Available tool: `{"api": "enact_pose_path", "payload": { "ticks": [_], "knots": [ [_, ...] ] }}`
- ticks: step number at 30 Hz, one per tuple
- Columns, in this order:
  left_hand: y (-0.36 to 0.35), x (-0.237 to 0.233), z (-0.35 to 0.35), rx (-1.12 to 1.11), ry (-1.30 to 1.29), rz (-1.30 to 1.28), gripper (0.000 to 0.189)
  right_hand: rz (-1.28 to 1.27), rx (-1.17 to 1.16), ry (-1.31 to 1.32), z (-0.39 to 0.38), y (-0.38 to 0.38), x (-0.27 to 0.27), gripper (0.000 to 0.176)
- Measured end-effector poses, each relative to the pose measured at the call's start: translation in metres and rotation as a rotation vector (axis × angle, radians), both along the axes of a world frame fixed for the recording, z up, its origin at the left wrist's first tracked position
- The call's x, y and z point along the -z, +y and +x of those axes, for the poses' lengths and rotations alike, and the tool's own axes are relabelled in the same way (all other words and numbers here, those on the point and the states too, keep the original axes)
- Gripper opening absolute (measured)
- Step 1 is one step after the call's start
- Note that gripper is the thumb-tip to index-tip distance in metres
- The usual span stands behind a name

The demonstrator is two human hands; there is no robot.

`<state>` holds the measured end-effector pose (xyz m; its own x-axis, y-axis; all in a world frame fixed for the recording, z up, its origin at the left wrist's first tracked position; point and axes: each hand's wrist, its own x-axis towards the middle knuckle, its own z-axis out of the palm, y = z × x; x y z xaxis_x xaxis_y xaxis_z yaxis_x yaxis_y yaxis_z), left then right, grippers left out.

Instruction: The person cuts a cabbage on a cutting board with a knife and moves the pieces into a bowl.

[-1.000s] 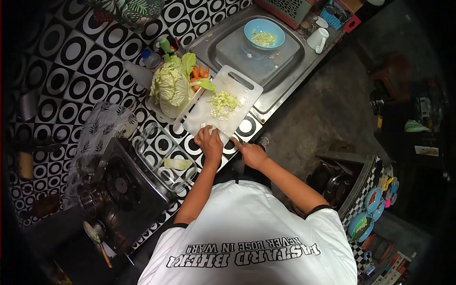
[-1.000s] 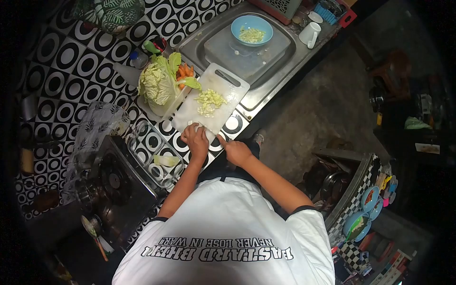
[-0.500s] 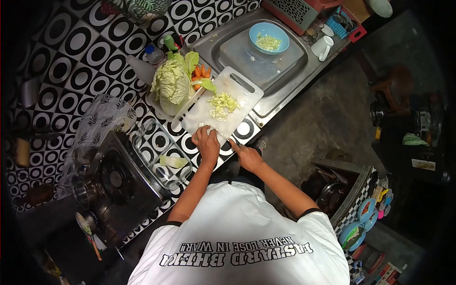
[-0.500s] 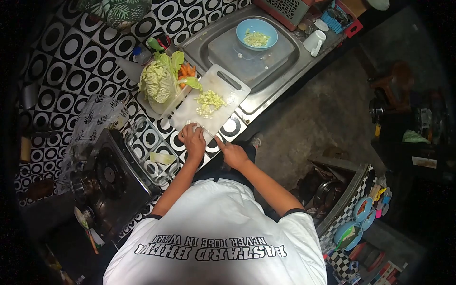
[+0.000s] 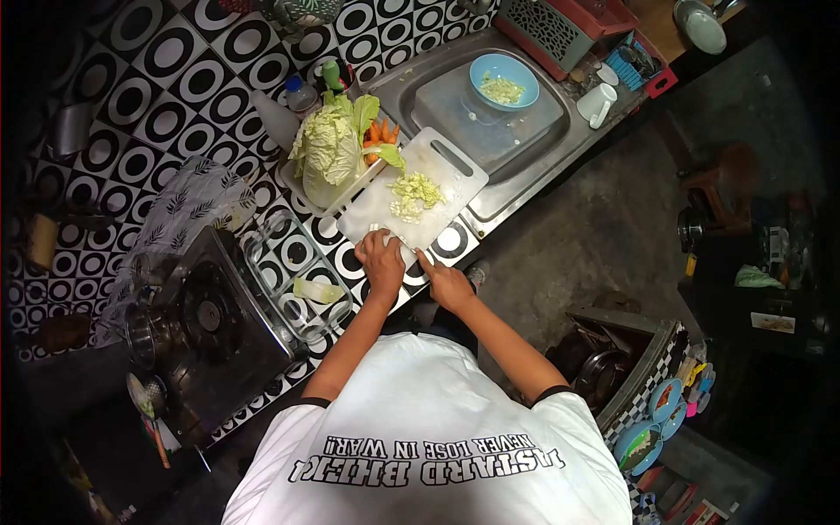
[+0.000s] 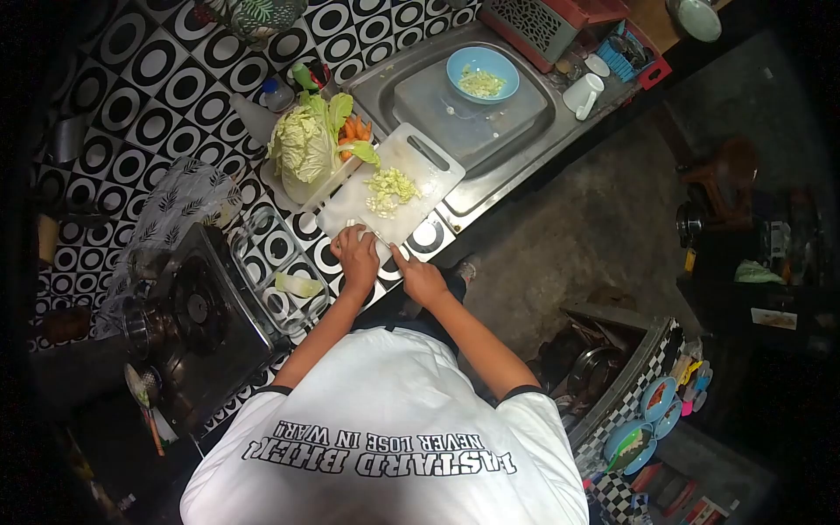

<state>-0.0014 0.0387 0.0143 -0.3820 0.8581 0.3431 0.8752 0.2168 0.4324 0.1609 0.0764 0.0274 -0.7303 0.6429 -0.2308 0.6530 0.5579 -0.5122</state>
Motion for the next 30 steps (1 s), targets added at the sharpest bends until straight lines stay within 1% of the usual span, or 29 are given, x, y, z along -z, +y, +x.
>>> {"api": "enact_pose_path", "payload": {
  "ticks": [4, 6, 7, 8, 13, 15, 17, 19, 25, 29, 30],
  "knots": [
    [0.000, 0.001, 0.000, 0.000, 0.002, 0.017, 0.007, 0.026, 0.019, -0.013, -0.002, -0.002, 0.005, 0.083],
    [0.000, 0.004, -0.001, -0.006, -0.009, -0.005, 0.012, 0.050, 0.030, 0.001, -0.004, -0.003, 0.007, 0.083],
    [0.000, 0.006, -0.001, -0.012, -0.009, -0.005, 0.011, 0.063, 0.036, 0.015, -0.004, -0.004, 0.007, 0.083],
    [0.000, 0.009, -0.002, -0.010, -0.010, 0.000, 0.011, 0.045, 0.039, -0.012, -0.004, -0.005, 0.008, 0.077],
    [0.000, 0.010, -0.002, -0.007, -0.014, 0.022, 0.011, 0.082, 0.050, -0.038, -0.008, -0.006, 0.009, 0.077],
    [-0.001, 0.009, -0.002, -0.016, 0.006, 0.053, 0.006, 0.087, 0.061, -0.013, -0.009, -0.006, 0.011, 0.077],
    [0.000, 0.008, -0.001, -0.013, 0.006, 0.063, 0.006, 0.120, 0.070, -0.016, -0.010, -0.006, 0.012, 0.076],
    [0.000, 0.008, -0.002, -0.018, 0.004, 0.044, 0.006, 0.066, 0.066, -0.058, -0.012, -0.004, 0.007, 0.076],
    [0.000, 0.013, -0.003, -0.012, -0.012, 0.041, 0.007, 0.092, 0.084, -0.058, -0.028, 0.005, 0.006, 0.078],
    [-0.001, 0.014, -0.005, 0.011, -0.018, 0.066, 0.007, 0.049, 0.113, -0.042, -0.035, 0.009, 0.011, 0.078],
    [-0.001, 0.014, -0.005, 0.008, -0.007, 0.073, 0.011, 0.021, 0.129, -0.054, -0.035, 0.009, 0.010, 0.079]
  ]
}}
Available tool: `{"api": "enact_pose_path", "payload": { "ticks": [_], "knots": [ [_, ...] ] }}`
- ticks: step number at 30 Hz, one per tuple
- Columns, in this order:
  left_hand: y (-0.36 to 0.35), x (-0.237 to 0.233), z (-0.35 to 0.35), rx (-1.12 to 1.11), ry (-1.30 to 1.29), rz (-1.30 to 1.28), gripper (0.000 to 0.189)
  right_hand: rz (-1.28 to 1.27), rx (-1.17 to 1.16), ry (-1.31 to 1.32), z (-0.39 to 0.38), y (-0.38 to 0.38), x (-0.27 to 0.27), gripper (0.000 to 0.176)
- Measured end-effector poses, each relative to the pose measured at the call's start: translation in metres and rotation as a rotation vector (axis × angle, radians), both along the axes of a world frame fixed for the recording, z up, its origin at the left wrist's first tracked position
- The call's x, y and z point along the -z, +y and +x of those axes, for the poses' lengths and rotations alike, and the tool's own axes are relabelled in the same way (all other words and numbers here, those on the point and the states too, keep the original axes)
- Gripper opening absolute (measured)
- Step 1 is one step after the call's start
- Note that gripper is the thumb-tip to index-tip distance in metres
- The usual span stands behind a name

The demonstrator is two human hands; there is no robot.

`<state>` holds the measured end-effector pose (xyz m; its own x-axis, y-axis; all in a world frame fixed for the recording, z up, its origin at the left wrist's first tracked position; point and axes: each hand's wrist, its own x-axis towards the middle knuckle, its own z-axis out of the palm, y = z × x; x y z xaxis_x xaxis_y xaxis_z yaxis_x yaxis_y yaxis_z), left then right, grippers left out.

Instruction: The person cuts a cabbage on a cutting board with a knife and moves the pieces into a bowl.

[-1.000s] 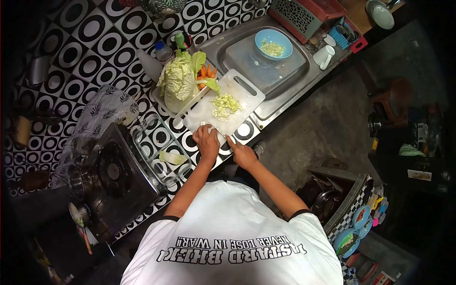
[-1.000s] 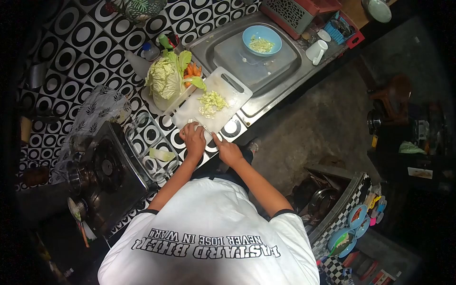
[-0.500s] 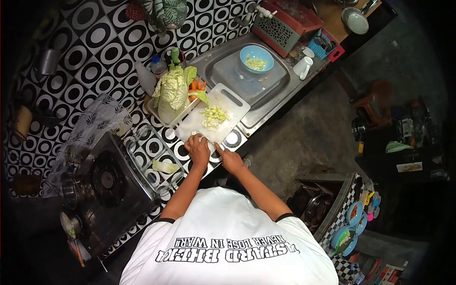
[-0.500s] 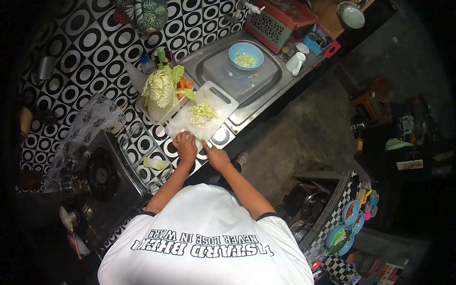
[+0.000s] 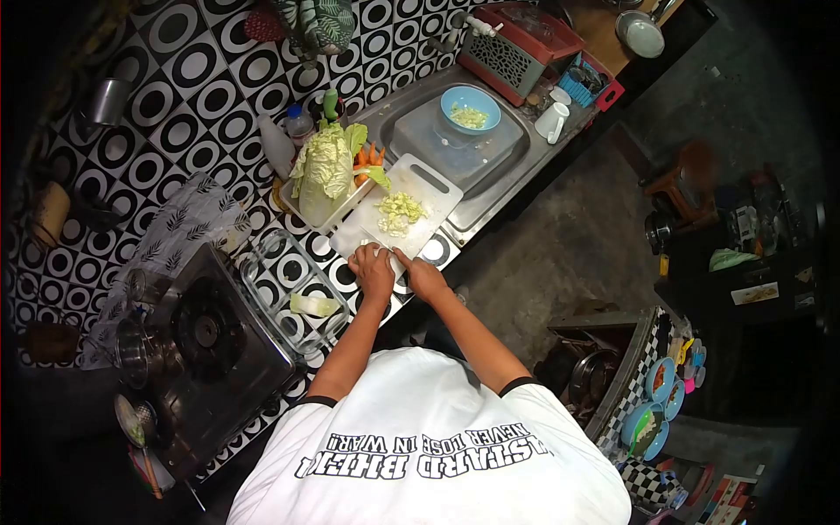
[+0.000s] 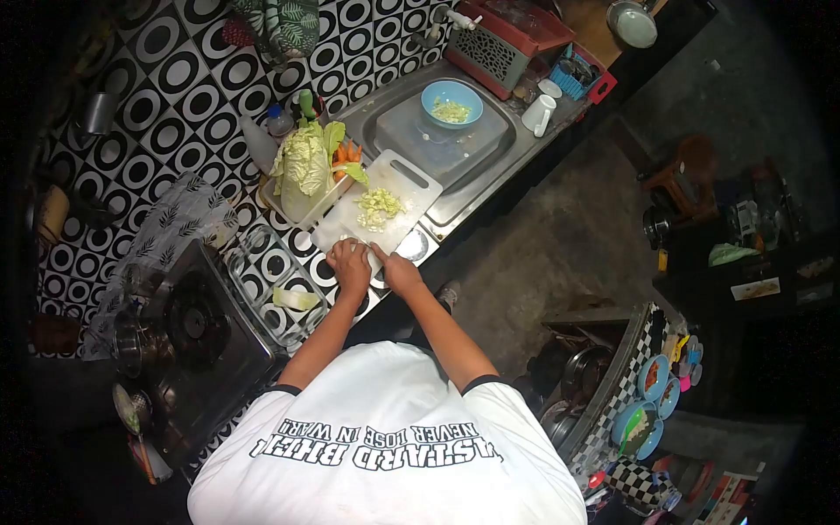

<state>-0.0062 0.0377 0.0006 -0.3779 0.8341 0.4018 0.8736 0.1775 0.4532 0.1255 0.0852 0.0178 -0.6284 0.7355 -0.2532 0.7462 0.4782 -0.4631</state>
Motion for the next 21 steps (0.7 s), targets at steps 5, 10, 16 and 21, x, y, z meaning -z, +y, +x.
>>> {"api": "enact_pose_path", "payload": {
  "ticks": [5, 10, 16, 21],
  "knots": [
    [0.000, -0.001, 0.001, -0.006, -0.012, -0.036, 0.013, -0.002, 0.027, 0.023, 0.000, 0.003, -0.003, 0.080],
    [0.000, 0.001, 0.001, -0.001, 0.000, -0.032, 0.014, 0.010, 0.054, 0.002, 0.006, 0.007, -0.016, 0.075],
    [0.000, -0.002, -0.001, 0.004, -0.005, -0.055, 0.018, -0.045, 0.035, 0.052, 0.017, 0.010, -0.026, 0.069],
    [0.000, -0.006, -0.004, 0.029, -0.021, -0.042, 0.020, -0.051, 0.044, 0.068, 0.021, 0.006, -0.039, 0.058]
  ]
}}
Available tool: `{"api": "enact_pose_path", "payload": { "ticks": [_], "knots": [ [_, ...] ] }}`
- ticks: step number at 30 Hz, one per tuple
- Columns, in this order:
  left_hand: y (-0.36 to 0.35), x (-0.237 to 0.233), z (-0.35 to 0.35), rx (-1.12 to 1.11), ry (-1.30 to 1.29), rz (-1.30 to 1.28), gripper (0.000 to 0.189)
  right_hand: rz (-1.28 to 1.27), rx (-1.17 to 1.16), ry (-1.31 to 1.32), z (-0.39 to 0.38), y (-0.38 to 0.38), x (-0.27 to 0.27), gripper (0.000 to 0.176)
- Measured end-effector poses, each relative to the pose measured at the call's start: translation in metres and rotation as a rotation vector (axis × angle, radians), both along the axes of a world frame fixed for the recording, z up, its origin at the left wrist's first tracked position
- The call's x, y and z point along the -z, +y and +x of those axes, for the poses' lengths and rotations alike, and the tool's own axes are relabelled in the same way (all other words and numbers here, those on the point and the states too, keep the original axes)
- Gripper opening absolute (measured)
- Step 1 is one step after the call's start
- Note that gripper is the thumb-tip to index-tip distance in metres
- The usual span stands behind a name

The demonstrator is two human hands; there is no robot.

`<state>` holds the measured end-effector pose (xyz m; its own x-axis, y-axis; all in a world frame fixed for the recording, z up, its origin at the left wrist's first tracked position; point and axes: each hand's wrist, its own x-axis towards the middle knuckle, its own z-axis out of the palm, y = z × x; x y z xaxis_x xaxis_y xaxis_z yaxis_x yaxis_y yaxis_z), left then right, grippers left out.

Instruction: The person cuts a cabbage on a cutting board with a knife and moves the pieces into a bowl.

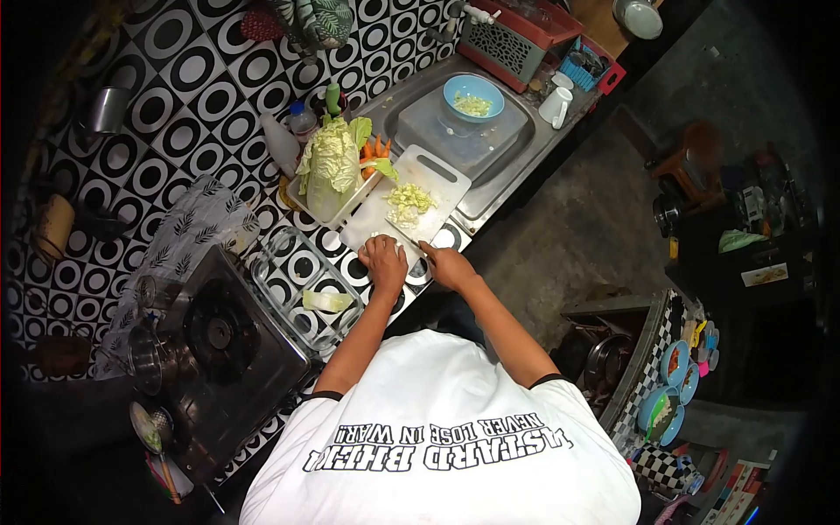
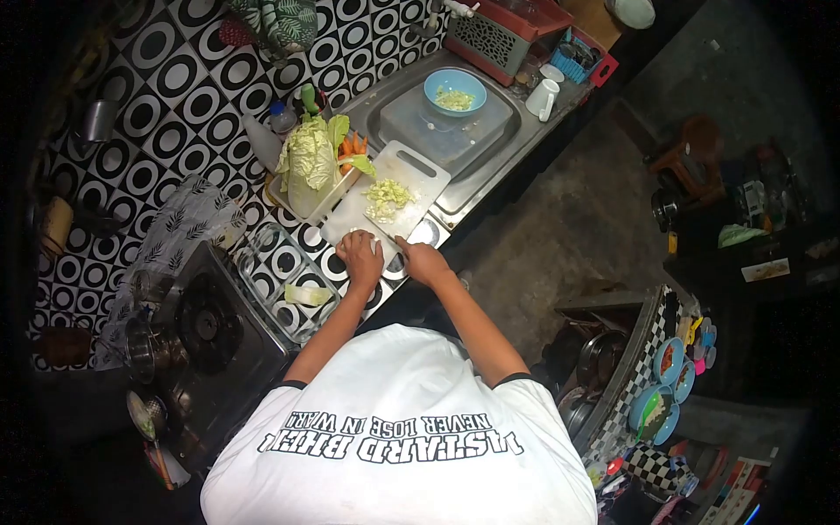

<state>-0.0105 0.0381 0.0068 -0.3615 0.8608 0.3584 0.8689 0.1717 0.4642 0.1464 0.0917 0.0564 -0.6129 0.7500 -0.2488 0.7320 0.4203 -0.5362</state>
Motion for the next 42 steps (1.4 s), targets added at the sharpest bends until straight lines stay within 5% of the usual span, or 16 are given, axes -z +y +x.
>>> {"api": "enact_pose_path", "payload": {
  "ticks": [28, 42],
  "knots": [
    [-0.003, 0.004, -0.003, 0.007, 0.051, 0.023, 0.014, 0.022, -0.066, 0.001, 0.002, -0.020, -0.016, 0.044],
    [-0.002, 0.006, -0.003, 0.000, 0.066, 0.019, 0.010, 0.099, -0.137, -0.067, 0.004, -0.027, 0.008, 0.063]
  ]
}}
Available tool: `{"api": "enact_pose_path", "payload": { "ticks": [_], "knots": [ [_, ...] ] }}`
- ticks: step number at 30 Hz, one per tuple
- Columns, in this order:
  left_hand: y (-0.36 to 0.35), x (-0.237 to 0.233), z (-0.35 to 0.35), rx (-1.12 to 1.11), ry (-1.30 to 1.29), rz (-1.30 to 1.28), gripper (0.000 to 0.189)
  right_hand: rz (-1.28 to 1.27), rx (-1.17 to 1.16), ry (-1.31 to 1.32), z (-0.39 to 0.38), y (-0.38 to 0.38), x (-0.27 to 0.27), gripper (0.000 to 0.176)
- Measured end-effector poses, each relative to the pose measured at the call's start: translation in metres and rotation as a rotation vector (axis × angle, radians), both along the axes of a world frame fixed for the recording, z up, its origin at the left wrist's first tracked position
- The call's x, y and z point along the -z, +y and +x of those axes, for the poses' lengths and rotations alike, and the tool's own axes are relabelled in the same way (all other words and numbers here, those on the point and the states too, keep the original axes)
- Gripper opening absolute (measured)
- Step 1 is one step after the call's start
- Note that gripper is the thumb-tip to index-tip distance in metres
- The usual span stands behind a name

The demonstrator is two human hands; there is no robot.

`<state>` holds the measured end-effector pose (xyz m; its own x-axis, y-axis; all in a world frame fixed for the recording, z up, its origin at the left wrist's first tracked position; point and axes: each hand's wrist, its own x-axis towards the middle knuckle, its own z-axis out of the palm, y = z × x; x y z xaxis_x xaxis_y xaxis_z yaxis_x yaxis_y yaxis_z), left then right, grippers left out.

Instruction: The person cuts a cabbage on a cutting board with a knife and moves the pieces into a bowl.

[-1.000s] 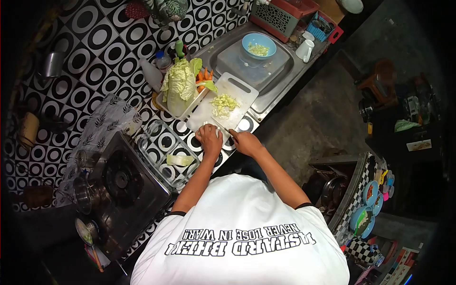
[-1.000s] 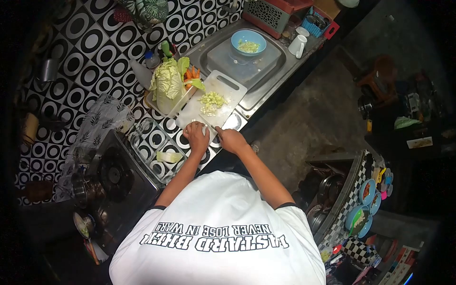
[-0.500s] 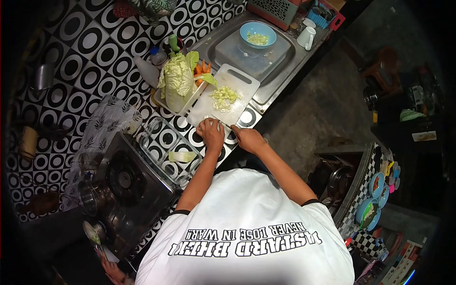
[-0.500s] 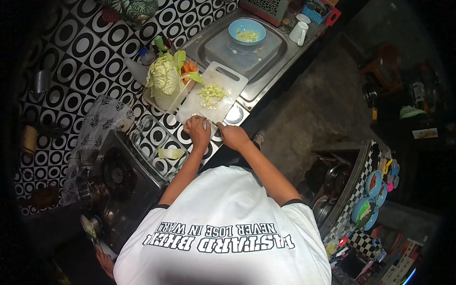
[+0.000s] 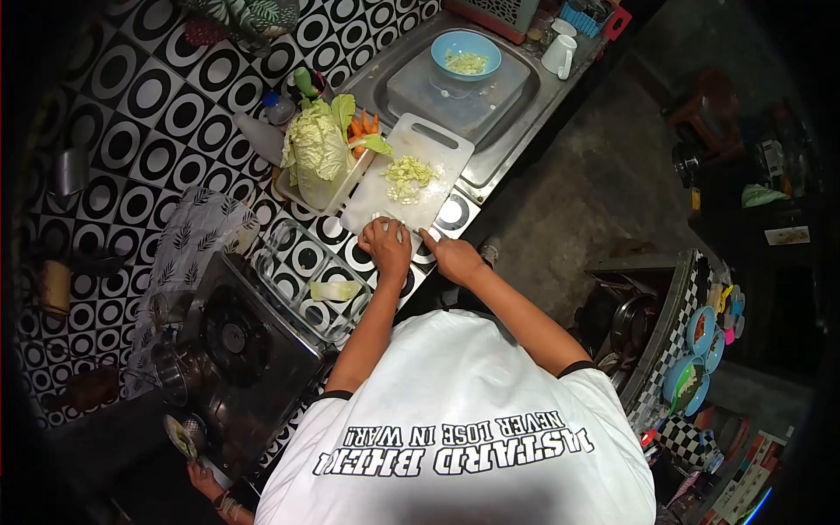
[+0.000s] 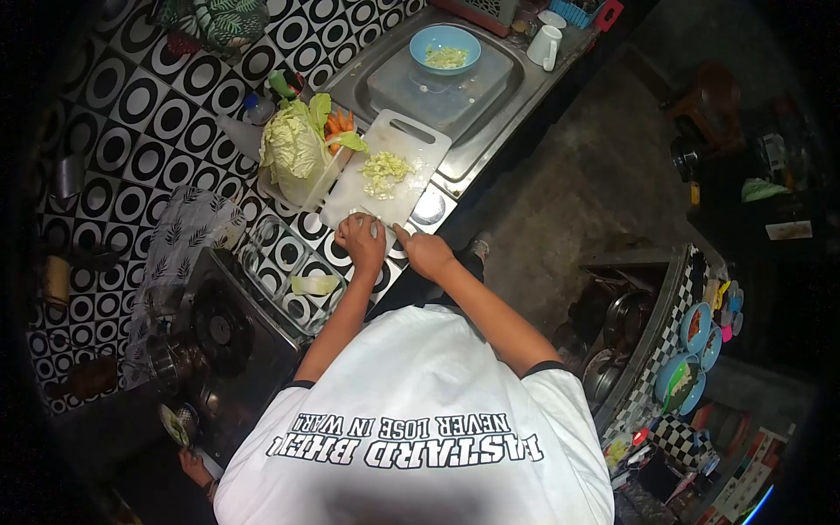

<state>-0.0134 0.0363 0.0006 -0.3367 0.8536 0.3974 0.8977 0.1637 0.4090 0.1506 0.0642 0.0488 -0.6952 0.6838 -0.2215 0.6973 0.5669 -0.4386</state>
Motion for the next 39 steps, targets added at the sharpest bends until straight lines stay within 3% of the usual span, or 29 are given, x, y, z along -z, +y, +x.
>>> {"api": "enact_pose_path", "payload": {
  "ticks": [10, 13, 19, 39],
  "knots": [
    [0.001, 0.000, -0.001, 0.002, 0.004, -0.026, 0.011, 0.057, -0.029, -0.007, 0.000, -0.003, 0.006, 0.066],
    [0.001, 0.000, -0.001, 0.000, 0.009, -0.013, 0.011, 0.067, -0.047, -0.034, 0.000, -0.003, 0.005, 0.074],
    [0.001, -0.001, -0.001, 0.003, -0.007, -0.024, 0.011, 0.041, -0.030, -0.034, -0.001, -0.004, 0.004, 0.067],
    [0.002, -0.002, -0.003, 0.028, -0.005, -0.042, 0.009, -0.087, 0.044, -0.006, 0.004, 0.001, 0.015, 0.079]
  ]
}}
